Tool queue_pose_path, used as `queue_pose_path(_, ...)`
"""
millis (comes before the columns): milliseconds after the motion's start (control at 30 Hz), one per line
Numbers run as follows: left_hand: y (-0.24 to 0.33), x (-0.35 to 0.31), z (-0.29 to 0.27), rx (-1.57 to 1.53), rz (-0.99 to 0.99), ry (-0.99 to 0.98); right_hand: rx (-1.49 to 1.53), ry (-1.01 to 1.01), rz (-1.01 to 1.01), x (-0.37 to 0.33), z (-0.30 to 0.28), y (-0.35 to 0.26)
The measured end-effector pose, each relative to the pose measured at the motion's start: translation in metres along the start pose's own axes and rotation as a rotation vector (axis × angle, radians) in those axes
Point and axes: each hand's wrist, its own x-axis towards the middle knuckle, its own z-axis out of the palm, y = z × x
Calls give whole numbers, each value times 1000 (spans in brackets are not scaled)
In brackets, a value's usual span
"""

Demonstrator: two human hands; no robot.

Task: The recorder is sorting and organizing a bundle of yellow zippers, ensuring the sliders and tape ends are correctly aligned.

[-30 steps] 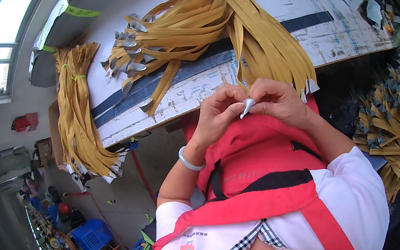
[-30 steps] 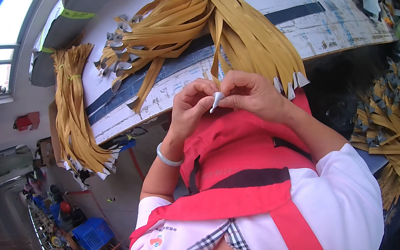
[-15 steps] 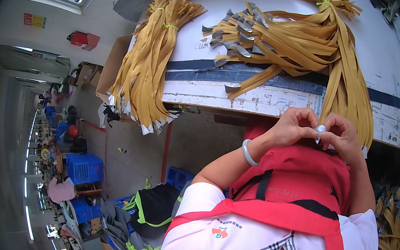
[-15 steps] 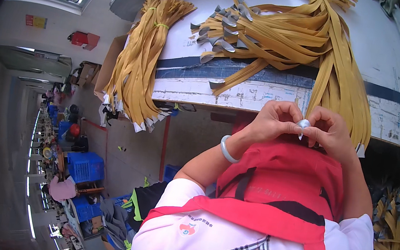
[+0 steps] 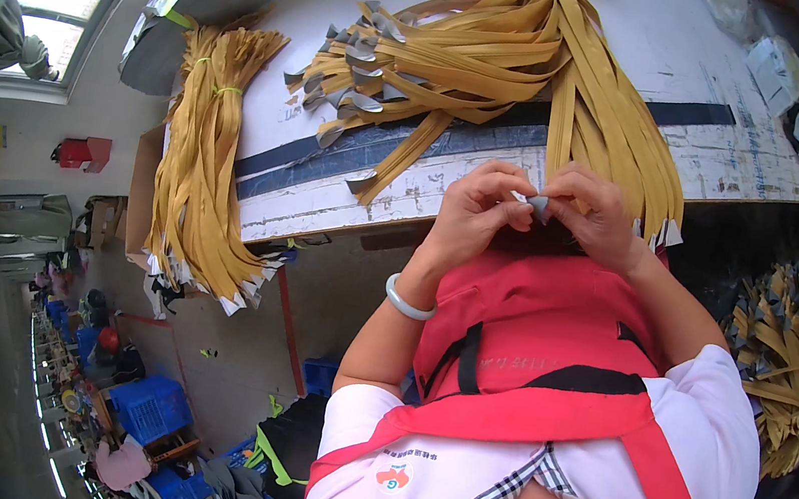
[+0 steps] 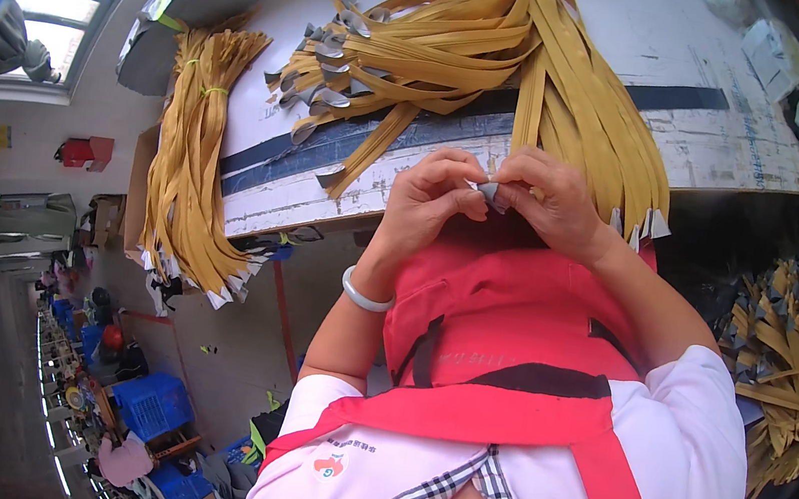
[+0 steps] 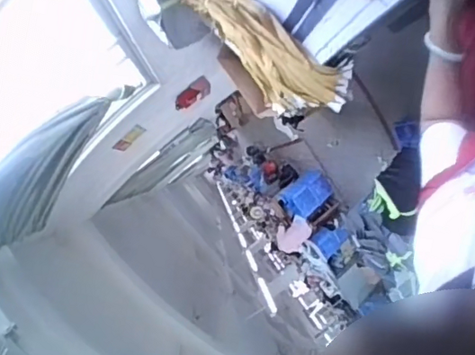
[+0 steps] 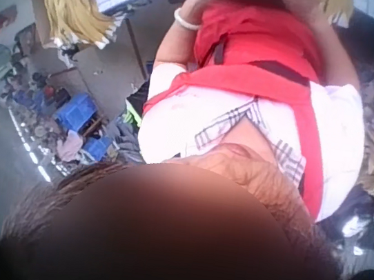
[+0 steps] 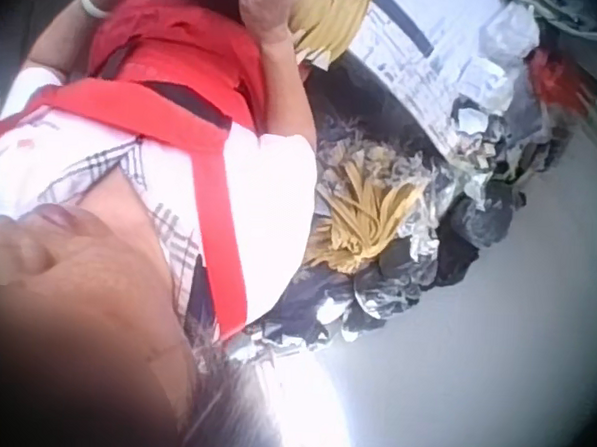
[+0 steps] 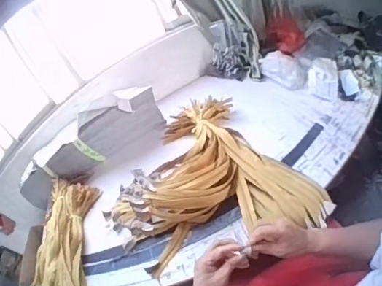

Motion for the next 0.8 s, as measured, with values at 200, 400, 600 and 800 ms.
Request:
queue_pose_path(200, -10, 1, 9, 249, 43, 115, 440, 96, 546, -14, -2, 8)
queue_pose_path(400, -16, -8, 16, 731, 226, 38, 386, 102, 525, -20, -2, 4)
queue_pose_path(600, 29, -10, -65, 322, 270, 600, 118, 203, 511, -20, -43, 3)
queue_pose_path(800, 5, -19, -69, 504, 129, 491, -1077, -511, -129, -73, -37, 22)
